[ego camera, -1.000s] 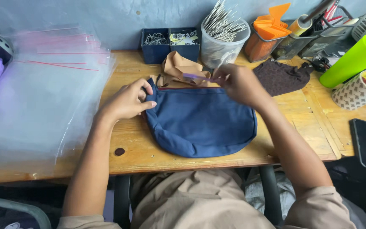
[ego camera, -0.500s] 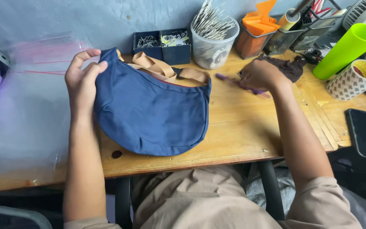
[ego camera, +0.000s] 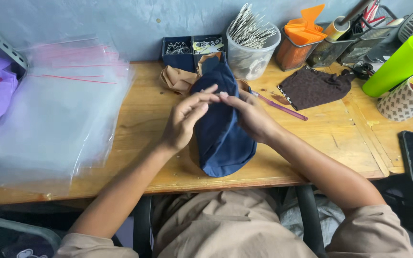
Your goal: The person cleans a blue bag using a purple brush, then attaches a decorative patch to the front. Finally, they place the bag into a clear plastic bag and seal it.
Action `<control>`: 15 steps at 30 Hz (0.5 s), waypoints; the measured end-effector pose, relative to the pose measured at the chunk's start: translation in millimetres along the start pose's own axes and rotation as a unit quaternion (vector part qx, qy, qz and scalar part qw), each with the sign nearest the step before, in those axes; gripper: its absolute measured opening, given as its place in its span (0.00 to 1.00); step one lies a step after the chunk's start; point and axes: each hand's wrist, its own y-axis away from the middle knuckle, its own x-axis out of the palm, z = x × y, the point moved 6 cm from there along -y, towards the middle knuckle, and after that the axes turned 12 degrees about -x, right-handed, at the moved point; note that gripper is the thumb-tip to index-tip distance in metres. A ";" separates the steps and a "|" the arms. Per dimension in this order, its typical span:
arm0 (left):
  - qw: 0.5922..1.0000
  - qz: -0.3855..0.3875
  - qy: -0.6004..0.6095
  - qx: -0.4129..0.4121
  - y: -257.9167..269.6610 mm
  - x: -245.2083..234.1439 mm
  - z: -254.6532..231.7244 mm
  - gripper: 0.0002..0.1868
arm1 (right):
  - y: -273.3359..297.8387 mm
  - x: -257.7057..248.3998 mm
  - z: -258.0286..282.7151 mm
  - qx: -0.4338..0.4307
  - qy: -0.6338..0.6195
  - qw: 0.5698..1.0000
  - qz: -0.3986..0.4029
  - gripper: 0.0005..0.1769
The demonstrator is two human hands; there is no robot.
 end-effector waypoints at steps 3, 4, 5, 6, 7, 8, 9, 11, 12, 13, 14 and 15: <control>0.978 -0.190 -0.088 -0.016 -1.1 -17.6 14.4 0.20 | -0.2 -4.8 26.9 -0.007 -0.083 0.997 0.005 0.19; 0.978 -0.189 -0.088 -0.017 -2.8 -23.0 18.8 0.20 | 0.1 -8.3 36.8 -0.006 -0.084 0.996 0.004 0.19; 0.976 -0.192 -0.086 -0.050 -4.7 -29.5 26.8 0.23 | 0.7 -10.2 45.7 0.004 -0.101 0.995 0.011 0.21; 0.974 -0.196 -0.084 -0.081 -6.6 -35.9 34.8 0.27 | 0.6 -12.2 55.4 0.013 -0.117 0.993 0.019 0.23; 0.974 -0.197 -0.083 -0.081 -8.7 -34.1 24.5 0.27 | 3.5 -11.9 64.7 0.014 -0.117 0.993 0.019 0.23; 0.983 -0.115 -0.064 -0.126 -13.0 -23.8 20.9 0.34 | 6.1 -10.5 74.8 0.007 -0.140 0.990 0.023 0.26; 0.984 -0.032 -0.044 -0.169 -15.2 -12.9 16.9 0.44 | 8.8 -9.1 84.7 0.000 -0.162 0.986 0.027 0.28; 0.981 -0.036 0.057 -0.181 -20.2 -9.2 43.1 0.46 | 5.0 -19.0 83.3 -0.004 -0.160 0.987 0.027 0.31; 0.969 -0.033 0.156 -0.188 -24.7 -7.6 55.7 0.50 | 2.0 -24.4 84.4 -0.014 -0.160 0.987 0.024 0.33; 0.969 -0.035 0.155 -0.188 -21.8 -7.8 48.8 0.50 | -2.1 -33.3 80.9 -0.013 -0.160 0.987 0.025 0.33; 0.972 -0.038 0.120 -0.197 -19.9 -7.8 42.6 0.49 | -6.4 -45.5 78.0 -0.020 -0.133 0.991 0.009 0.32; 0.974 -0.041 0.085 -0.207 -18.1 -7.8 36.6 0.48 | -10.7 -57.8 75.3 -0.027 -0.105 0.994 -0.007 0.31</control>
